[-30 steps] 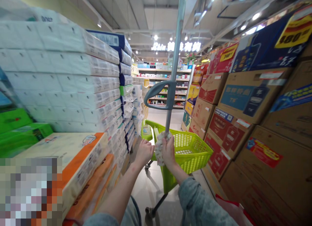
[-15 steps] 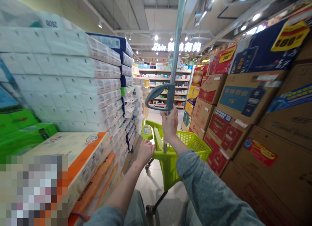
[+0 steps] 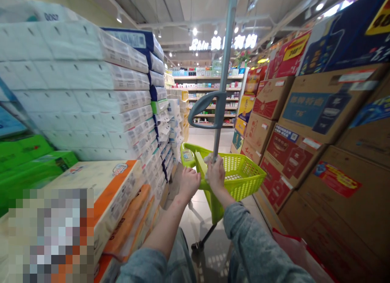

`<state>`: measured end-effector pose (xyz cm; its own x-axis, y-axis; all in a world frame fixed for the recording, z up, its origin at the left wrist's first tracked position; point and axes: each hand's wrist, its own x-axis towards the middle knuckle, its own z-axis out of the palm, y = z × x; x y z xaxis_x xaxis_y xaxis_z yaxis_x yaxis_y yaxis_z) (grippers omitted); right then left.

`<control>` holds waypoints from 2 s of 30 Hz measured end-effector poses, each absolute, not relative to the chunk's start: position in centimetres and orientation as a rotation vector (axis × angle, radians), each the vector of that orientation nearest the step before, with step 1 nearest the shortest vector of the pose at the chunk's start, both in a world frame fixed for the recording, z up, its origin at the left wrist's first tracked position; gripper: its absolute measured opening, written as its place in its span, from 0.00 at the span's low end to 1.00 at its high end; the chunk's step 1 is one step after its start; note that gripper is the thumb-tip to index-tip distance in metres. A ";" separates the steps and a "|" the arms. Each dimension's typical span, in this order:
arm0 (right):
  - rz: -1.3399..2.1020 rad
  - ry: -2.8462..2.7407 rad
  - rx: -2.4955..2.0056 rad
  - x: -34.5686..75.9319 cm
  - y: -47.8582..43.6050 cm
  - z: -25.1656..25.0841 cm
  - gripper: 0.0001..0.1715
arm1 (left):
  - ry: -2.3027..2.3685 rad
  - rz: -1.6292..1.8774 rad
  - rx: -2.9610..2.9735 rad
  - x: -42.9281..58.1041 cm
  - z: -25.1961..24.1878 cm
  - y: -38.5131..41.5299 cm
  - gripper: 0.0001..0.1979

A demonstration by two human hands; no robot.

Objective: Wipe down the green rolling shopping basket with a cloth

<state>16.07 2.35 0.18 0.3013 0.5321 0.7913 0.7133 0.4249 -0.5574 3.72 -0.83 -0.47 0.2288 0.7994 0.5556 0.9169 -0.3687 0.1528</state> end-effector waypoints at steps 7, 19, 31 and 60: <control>0.037 -1.627 -1.332 20.1 2.4 -5.5 0.13 | -1.637 -0.771 -2.307 5.5 0.0 -1.6 0.20; 0.273 -1.704 -1.178 24.3 4.5 -5.4 0.25 | -1.460 -0.677 -2.431 7.8 0.2 -0.5 0.21; 0.346 -1.552 -1.125 25.6 6.5 -6.5 0.25 | -1.397 -0.625 -2.450 9.5 0.3 0.4 0.22; 0.341 -1.530 -1.038 29.1 7.3 -8.1 0.27 | -1.344 -0.581 -2.492 11.9 0.2 0.9 0.21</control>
